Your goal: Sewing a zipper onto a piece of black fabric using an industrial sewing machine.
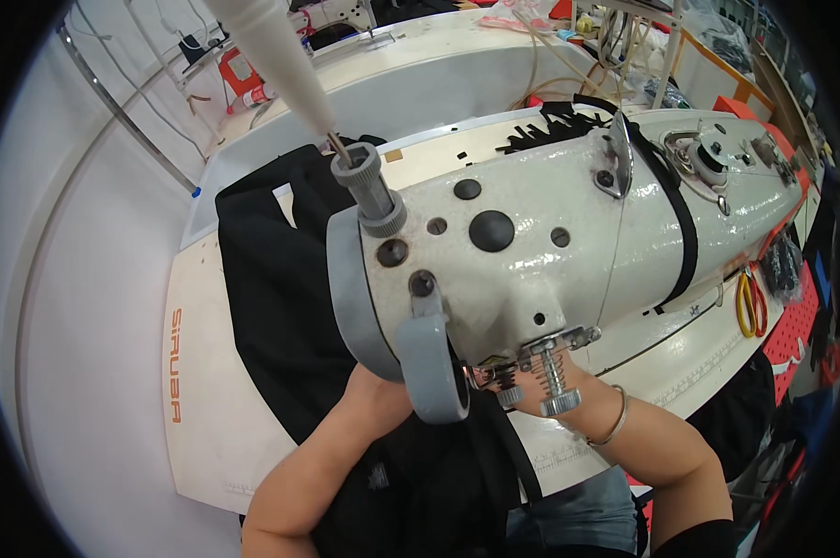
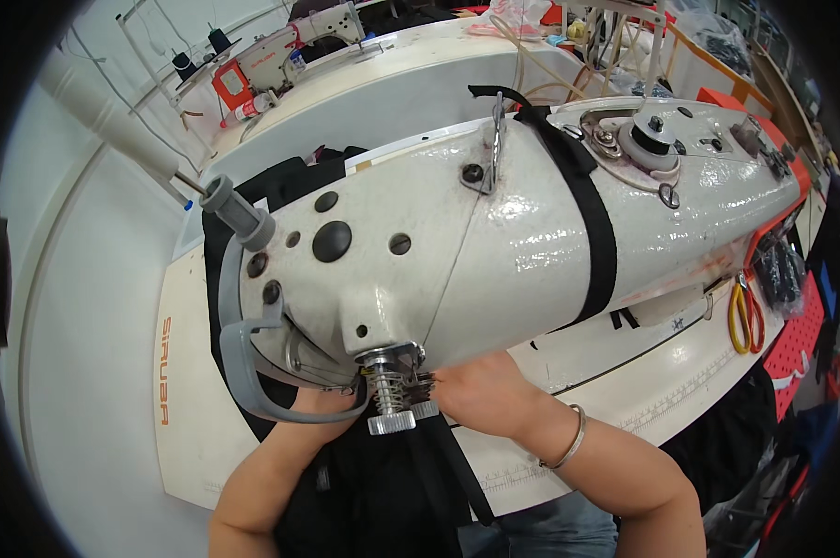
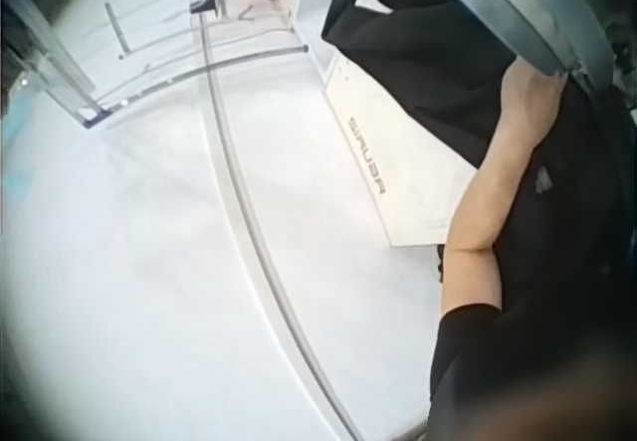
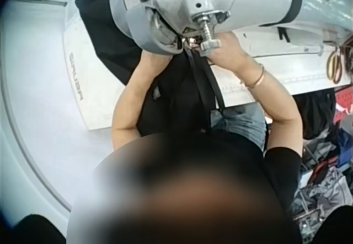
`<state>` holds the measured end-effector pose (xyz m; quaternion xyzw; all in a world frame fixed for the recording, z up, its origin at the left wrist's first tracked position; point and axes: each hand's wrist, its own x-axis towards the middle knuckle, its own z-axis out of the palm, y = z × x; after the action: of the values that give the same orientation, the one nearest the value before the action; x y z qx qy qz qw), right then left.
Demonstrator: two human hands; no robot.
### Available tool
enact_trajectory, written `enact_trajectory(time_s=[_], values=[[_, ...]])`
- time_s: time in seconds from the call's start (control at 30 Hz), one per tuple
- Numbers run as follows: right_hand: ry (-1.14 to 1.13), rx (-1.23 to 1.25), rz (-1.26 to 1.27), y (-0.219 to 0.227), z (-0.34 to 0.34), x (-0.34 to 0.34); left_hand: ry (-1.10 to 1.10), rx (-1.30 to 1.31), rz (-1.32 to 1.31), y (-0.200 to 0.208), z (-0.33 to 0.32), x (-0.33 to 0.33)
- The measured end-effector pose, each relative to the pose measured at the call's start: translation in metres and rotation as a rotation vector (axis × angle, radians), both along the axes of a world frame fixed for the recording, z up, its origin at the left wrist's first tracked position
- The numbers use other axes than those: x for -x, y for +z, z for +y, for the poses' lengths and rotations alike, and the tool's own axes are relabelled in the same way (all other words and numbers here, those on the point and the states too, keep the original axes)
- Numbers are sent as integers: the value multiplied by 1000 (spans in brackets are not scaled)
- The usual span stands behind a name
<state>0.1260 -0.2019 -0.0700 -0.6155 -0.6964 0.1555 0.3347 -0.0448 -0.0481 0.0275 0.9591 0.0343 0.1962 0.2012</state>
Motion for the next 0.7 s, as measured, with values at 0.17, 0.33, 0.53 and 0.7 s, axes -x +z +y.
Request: enact_trajectory(time_s=[0.17,0.33,0.53,0.7], values=[[-19,64,-357,9,3,2,0,183,99,17,-5,2],[12,99,-307,29,2,4,-30,175,144,16,-3,6],[-200,-252,-111,46,7,15,-112,-89,101,2,1,12],[-176,-139,-145,54,3,14,-141,-73,93,2,2,14]])
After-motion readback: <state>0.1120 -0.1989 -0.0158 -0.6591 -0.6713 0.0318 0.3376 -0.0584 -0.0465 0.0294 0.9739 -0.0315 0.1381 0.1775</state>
